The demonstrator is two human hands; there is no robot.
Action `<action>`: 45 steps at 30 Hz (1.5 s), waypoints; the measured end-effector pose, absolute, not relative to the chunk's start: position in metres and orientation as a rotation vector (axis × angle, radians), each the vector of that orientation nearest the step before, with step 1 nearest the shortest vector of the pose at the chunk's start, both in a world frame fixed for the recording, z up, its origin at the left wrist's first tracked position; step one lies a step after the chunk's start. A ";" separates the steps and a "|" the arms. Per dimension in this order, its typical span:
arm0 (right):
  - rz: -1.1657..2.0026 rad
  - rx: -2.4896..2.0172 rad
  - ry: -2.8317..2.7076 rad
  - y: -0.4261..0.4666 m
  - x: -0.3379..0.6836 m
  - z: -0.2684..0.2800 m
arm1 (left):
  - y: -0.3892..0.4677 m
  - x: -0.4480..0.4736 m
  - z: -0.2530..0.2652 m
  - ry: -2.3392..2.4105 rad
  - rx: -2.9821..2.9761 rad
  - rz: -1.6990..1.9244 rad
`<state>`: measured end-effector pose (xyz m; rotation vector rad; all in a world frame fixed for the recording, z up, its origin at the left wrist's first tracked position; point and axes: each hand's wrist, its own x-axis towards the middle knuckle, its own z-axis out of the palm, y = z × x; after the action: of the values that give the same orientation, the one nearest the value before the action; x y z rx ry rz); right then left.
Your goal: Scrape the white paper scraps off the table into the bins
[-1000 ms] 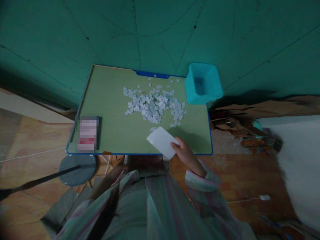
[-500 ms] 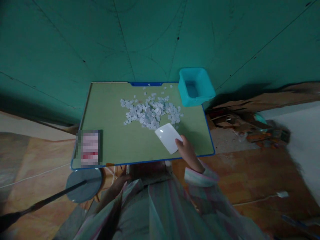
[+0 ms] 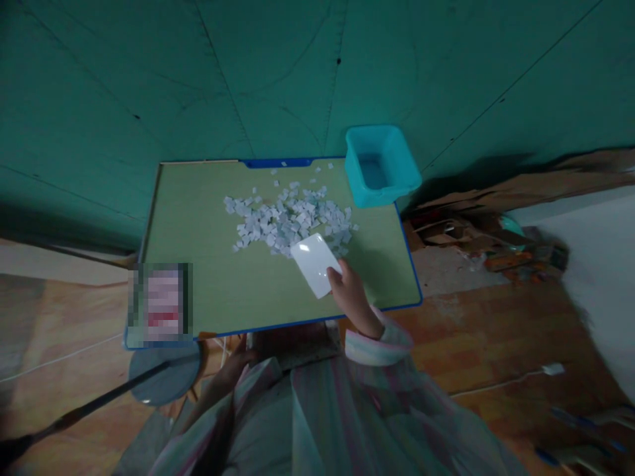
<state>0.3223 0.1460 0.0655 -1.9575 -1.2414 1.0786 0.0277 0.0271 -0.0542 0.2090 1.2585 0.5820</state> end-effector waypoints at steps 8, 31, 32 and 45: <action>1.045 -2.066 -0.933 0.129 0.371 0.061 | 0.032 0.033 -0.039 1.342 0.169 0.615; 1.121 -2.020 -1.061 0.112 0.372 0.060 | 0.034 0.027 -0.047 1.334 0.276 0.564; 1.097 -2.003 -1.037 0.113 0.373 0.060 | 0.033 0.026 -0.049 1.332 0.285 0.558; 0.996 -2.000 -1.024 0.118 0.358 0.057 | 0.027 0.019 -0.053 1.299 0.317 0.561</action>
<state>0.3584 0.1175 0.0568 -1.9999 -1.0236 0.9961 0.0192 0.0272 -0.0527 0.3170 1.2986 0.5615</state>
